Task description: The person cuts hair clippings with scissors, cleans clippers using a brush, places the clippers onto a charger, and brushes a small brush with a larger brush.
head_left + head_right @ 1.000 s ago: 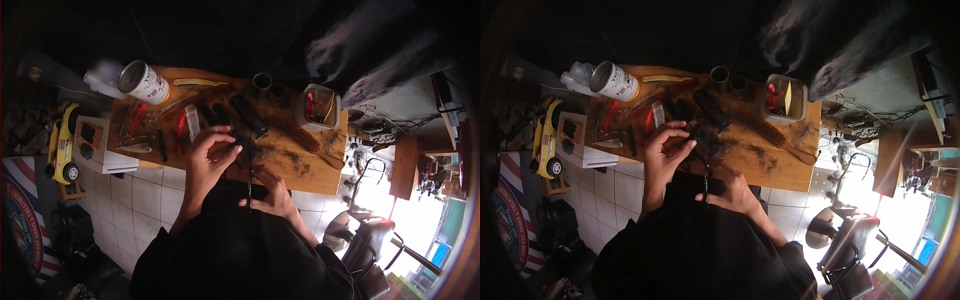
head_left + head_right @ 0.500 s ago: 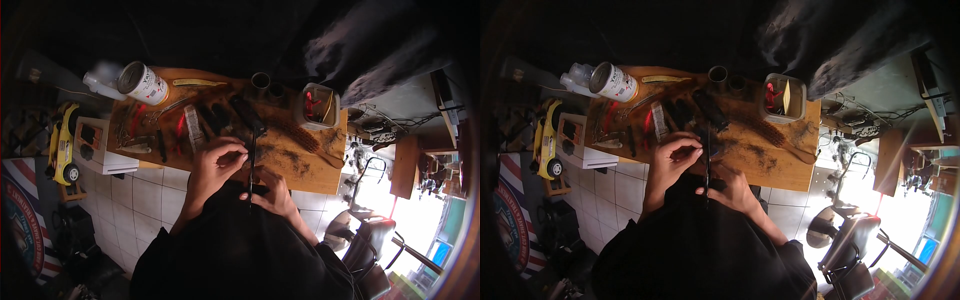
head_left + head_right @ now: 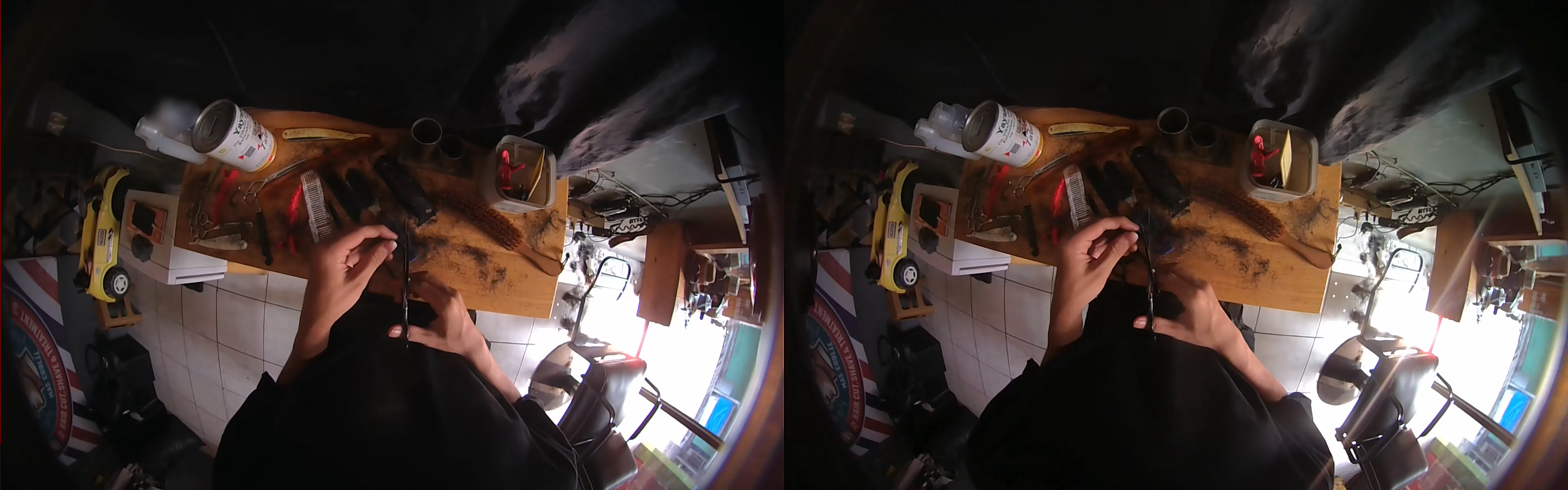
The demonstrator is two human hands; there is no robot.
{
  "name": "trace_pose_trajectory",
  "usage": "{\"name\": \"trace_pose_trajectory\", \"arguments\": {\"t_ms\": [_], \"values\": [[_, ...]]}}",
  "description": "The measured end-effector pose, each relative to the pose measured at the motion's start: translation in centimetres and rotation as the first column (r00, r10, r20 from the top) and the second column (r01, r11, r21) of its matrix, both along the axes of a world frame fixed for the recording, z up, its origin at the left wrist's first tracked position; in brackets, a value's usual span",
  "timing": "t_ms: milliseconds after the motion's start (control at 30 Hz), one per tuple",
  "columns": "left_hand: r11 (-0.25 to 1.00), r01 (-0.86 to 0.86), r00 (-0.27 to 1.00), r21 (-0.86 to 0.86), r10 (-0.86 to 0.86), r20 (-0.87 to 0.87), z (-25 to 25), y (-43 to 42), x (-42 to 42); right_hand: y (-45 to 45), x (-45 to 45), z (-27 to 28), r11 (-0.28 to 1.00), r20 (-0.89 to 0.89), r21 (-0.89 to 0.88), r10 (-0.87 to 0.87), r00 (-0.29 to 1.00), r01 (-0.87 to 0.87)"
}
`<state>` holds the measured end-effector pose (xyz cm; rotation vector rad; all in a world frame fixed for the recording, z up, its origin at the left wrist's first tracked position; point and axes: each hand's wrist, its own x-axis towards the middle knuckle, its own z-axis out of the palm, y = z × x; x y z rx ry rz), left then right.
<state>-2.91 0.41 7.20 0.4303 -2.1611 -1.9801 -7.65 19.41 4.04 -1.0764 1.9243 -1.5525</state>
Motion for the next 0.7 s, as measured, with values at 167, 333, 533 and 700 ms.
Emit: {"name": "trace_pose_trajectory", "arguments": {"t_ms": [167, 333, 533, 700], "values": [[0.986, 0.065, 0.998, -0.151, -0.063, 0.015, 0.6, 0.0, 0.0, -0.1, 0.0, 0.2, 1.0, 0.047, 0.016, -0.001, 0.999, 0.0], [0.985, 0.079, 0.995, -0.155, -0.069, 0.07, 1.3, -0.1, 0.0, 0.2, 0.3, 0.0, 0.995, 0.019, 0.094, -0.02, 1.0, 0.018], [0.997, -0.069, 0.998, -0.02, 0.069, -0.007, -1.2, -0.4, 0.2, -0.1, 0.5, -0.3, 0.998, 0.039, 0.055, -0.038, 0.999, 0.036], [0.989, -0.136, 0.984, 0.066, 0.142, -0.104, -0.9, -0.1, -0.2, 0.0, 0.3, -0.2, 0.998, 0.033, 0.065, -0.006, 0.999, 0.004]]}}
